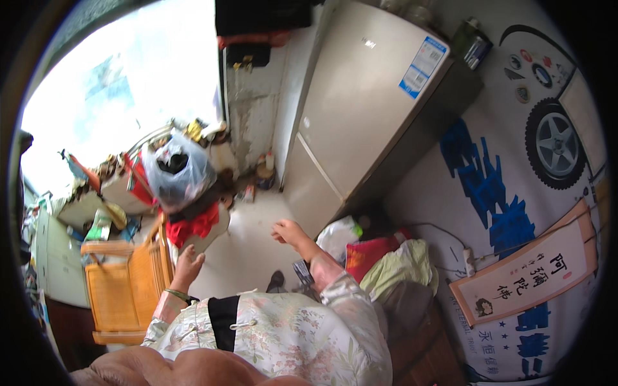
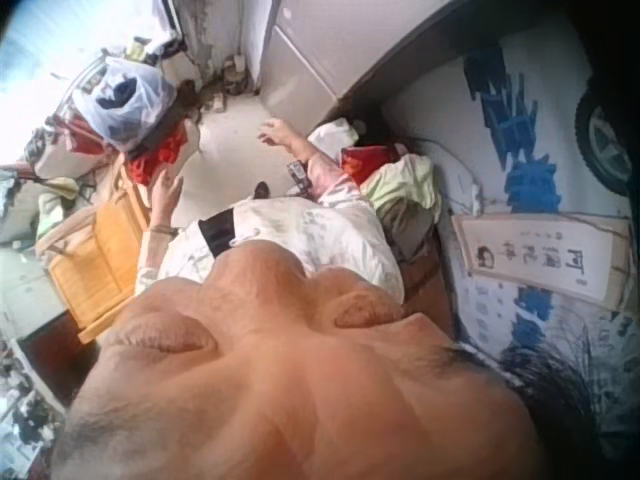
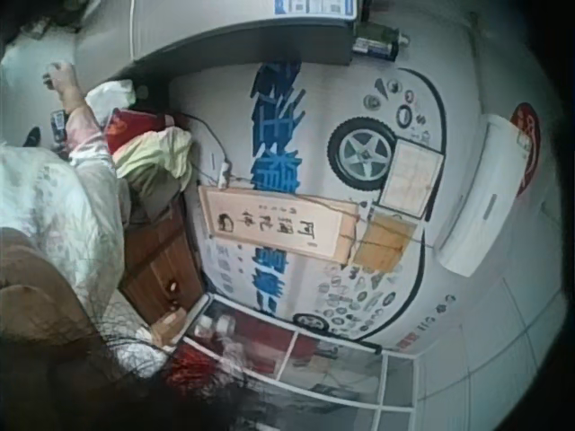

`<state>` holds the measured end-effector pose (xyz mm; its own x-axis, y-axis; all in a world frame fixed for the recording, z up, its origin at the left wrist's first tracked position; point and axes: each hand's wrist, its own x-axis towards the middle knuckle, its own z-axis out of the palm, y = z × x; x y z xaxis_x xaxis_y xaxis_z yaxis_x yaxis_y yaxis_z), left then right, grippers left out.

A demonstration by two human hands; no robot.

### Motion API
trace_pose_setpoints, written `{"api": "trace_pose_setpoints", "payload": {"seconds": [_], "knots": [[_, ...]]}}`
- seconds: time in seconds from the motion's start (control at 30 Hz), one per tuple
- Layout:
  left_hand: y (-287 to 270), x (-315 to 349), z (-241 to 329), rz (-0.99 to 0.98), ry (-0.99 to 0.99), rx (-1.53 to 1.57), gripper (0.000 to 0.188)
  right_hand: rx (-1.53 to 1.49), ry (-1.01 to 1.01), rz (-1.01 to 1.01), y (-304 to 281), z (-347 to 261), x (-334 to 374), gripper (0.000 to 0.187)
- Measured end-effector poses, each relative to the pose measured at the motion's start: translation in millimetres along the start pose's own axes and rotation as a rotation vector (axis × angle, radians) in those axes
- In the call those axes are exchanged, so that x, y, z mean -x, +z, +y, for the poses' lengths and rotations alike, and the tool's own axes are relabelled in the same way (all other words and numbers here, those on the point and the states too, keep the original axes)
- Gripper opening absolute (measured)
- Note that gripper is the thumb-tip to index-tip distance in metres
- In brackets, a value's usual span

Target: The person retrieves a bundle of leafy vegetables from a refrigerator, carries them to a work area, and removes the rubber band. They then separate individual stalks and place them on a pink stool.

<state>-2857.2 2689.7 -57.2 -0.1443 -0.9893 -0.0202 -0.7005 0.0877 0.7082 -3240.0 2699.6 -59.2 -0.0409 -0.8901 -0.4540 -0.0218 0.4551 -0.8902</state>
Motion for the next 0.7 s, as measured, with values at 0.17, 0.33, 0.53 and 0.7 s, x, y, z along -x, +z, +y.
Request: {"api": "trace_pose_setpoints", "payload": {"seconds": [0.17,0.33,0.53,0.7], "knots": [[76,-107,79,-0.205,0.024,0.183,0.061,-0.184,0.002,0.299,-114,-10,3,0.024],[140,-197,145,-0.365,0.102,0.374,0.062,-0.261,-0.031,0.450,-182,-29,3,0.021],[174,-321,217,-0.482,0.227,0.577,0.055,-0.325,-0.109,0.528,-207,-48,16,0.024],[188,-435,303,-0.644,0.272,0.652,0.065,-0.389,-0.259,0.740,-209,-67,49,0.020]]}}
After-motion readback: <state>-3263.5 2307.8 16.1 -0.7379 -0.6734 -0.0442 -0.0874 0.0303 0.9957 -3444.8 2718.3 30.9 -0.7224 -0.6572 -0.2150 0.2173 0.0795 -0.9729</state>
